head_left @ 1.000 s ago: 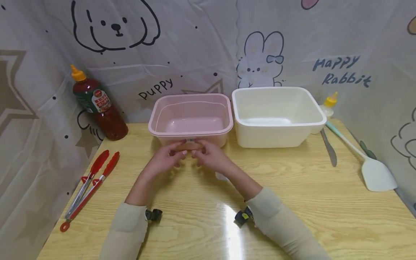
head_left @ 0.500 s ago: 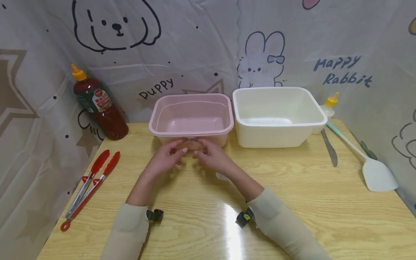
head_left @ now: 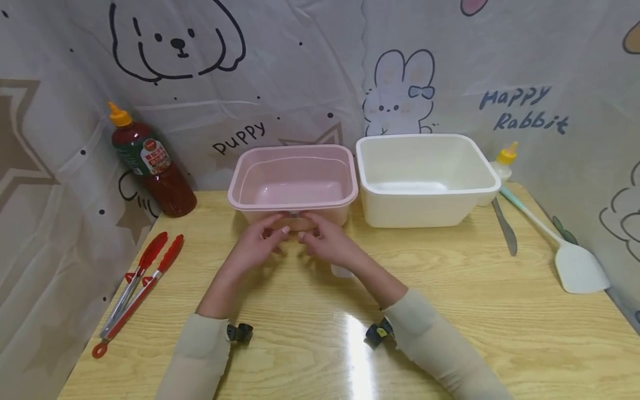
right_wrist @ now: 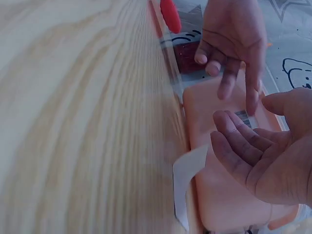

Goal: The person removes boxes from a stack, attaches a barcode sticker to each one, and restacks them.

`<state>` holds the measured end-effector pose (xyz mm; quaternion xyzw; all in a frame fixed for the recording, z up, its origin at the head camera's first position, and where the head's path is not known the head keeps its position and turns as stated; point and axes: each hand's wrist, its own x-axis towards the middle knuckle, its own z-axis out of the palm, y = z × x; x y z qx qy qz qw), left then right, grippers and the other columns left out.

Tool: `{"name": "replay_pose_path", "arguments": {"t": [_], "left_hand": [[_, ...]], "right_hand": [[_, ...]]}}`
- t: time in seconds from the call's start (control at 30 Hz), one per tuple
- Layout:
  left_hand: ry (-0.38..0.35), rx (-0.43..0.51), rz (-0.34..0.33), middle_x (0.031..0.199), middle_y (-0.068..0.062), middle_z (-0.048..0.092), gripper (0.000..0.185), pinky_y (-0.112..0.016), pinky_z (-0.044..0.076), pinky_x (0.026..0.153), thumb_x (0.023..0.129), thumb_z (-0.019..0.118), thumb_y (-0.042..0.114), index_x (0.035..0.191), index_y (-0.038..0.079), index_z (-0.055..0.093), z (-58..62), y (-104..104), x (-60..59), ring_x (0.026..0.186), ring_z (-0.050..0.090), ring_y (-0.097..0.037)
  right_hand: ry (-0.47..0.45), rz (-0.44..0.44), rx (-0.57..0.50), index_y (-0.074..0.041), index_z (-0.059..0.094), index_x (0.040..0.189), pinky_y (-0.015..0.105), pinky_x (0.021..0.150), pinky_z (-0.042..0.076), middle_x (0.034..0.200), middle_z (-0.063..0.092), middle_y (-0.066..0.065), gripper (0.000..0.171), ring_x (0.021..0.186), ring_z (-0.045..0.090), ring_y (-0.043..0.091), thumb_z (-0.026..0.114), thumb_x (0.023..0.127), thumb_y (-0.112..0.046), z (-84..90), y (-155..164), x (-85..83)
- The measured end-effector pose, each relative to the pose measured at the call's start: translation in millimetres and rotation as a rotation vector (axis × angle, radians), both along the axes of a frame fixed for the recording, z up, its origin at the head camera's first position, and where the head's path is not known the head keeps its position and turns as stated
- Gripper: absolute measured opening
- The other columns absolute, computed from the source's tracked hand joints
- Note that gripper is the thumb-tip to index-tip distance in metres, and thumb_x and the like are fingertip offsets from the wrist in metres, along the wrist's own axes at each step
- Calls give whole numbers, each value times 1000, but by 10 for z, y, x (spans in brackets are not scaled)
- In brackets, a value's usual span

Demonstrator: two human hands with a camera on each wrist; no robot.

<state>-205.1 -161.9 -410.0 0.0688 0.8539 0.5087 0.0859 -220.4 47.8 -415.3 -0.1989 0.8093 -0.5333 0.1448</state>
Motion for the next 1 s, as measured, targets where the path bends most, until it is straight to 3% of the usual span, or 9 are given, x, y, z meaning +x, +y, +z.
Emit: {"name": "replay_pose_path", "arguments": {"t": [0.13, 0.23, 0.37, 0.63, 0.83, 1.0], "left_hand": [[-23, 3, 23, 120, -22, 70, 47, -45, 61, 75, 105, 57, 30, 151, 21, 50, -43, -44, 3, 94, 71, -38], [-57, -20, 36, 116, -20, 71, 50, -41, 59, 71, 104, 58, 34, 152, 24, 48, -78, -67, 9, 89, 71, -34], [-72, -68, 36, 122, -17, 72, 59, -38, 59, 77, 101, 62, 43, 154, 26, 44, -69, -42, 25, 98, 73, -31], [-23, -137, -7, 146, -10, 59, 72, -46, 53, 104, 92, 73, 46, 154, 23, 46, 16, 125, 100, 127, 64, -29], [27, -166, -85, 158, 0, 46, 75, -50, 52, 105, 88, 74, 52, 154, 32, 45, 33, 240, 129, 132, 59, -34], [91, -277, -174, 153, -5, 52, 77, -53, 49, 107, 84, 76, 57, 152, 39, 45, 11, 363, 163, 132, 58, -34]], "right_hand": [[-129, 31, -75, -11, 33, 158, 45, 83, 61, 121, 70, 24, 57, 99, 71, 44, 52, 105, -21, 53, 174, -9], [-173, 35, -102, -11, 38, 156, 52, 87, 59, 123, 69, 28, 52, 100, 70, 48, 51, 107, -23, 144, 364, -20], [-130, 13, -50, -9, 46, 152, 51, 88, 59, 123, 70, 26, 47, 101, 71, 43, 50, 107, -23, 231, 588, -45], [-77, 33, 1, -4, 48, 149, 51, 90, 59, 123, 68, 28, 46, 102, 70, 45, 52, 107, -22, 215, 827, -24], [-65, 62, 81, -3, 53, 145, 47, 92, 59, 120, 69, 26, 48, 106, 70, 38, 63, 100, -19, 163, 932, 17], [-72, 62, 124, -4, 55, 144, 41, 94, 59, 119, 71, 21, 50, 109, 69, 28, 66, 99, -22, 99, 1015, 51]]}}
